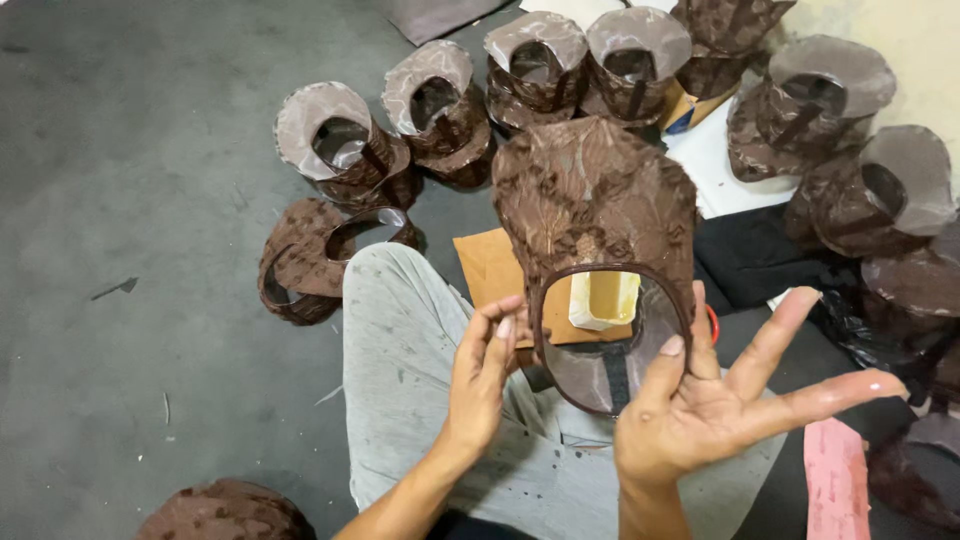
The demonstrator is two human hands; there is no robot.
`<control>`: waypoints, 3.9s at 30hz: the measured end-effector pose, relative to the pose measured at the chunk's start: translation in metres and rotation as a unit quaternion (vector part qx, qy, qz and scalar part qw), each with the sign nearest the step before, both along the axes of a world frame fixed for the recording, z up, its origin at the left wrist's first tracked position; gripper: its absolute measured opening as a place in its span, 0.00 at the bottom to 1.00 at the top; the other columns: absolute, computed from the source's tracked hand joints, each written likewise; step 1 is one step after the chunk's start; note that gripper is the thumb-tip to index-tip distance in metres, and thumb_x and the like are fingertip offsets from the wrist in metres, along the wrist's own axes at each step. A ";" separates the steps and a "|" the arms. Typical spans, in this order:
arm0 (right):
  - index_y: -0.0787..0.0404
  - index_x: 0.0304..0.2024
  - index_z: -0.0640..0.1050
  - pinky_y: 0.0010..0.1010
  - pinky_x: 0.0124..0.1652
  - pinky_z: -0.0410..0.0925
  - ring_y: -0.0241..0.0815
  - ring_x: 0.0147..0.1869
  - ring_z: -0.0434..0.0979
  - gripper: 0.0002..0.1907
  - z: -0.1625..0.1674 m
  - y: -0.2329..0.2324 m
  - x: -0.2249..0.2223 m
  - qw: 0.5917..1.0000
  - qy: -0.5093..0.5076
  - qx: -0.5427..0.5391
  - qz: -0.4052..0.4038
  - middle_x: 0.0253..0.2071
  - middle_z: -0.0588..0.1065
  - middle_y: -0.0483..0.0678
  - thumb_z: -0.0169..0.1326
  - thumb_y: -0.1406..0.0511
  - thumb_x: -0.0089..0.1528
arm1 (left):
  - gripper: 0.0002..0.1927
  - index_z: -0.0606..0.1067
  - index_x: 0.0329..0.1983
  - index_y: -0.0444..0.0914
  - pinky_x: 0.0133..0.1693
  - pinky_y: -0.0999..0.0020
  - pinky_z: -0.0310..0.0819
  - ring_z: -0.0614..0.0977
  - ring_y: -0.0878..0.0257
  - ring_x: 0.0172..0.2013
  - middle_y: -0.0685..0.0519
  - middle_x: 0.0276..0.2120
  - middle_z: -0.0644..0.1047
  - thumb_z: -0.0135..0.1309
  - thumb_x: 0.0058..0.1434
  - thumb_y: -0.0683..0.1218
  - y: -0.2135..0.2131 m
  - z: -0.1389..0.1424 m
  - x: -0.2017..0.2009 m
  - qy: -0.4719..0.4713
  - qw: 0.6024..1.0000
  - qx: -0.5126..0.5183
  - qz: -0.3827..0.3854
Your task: The person sits on the floor of a shoe workshop and works on brown patterned shoe upper components. They dip their fingers into a tub of glue, spread the glue along the edges of an upper, then fold and press the edges together, setting finished uppers aside with others on the floor.
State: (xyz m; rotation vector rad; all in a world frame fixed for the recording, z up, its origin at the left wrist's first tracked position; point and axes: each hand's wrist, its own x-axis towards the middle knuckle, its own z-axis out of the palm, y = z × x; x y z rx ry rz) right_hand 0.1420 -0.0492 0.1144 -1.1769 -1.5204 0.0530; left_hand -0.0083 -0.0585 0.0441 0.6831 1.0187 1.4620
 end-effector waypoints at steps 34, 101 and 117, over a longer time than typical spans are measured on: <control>0.21 0.70 0.22 0.42 0.73 0.63 0.49 0.85 0.48 0.70 -0.012 -0.044 -0.012 0.998 0.020 -0.055 -0.025 0.83 0.29 0.48 0.54 0.80 0.55 | 0.19 0.68 0.65 0.28 0.54 0.73 0.71 0.76 0.68 0.54 0.52 0.55 0.73 0.47 0.71 0.36 -0.016 0.033 0.010 -0.057 0.997 0.057 -0.014; 0.58 0.50 0.83 0.53 0.64 0.61 0.57 0.60 0.72 0.47 -0.018 0.031 0.037 0.932 -0.216 -0.011 0.292 0.54 0.75 0.57 0.17 0.37 0.71 | 0.28 0.60 0.73 0.29 0.63 0.67 0.67 0.74 0.64 0.60 0.48 0.61 0.74 0.47 0.71 0.38 -0.007 0.052 -0.051 0.036 0.976 0.072 -0.200; 0.58 0.52 0.83 0.53 0.65 0.58 0.62 0.65 0.66 0.36 -0.038 0.057 0.049 0.942 -0.221 -0.117 0.222 0.61 0.71 0.60 0.27 0.45 0.76 | 0.29 0.59 0.73 0.30 0.58 0.77 0.67 0.73 0.71 0.58 0.52 0.61 0.72 0.48 0.70 0.38 -0.007 0.042 -0.044 -0.016 0.980 0.067 -0.184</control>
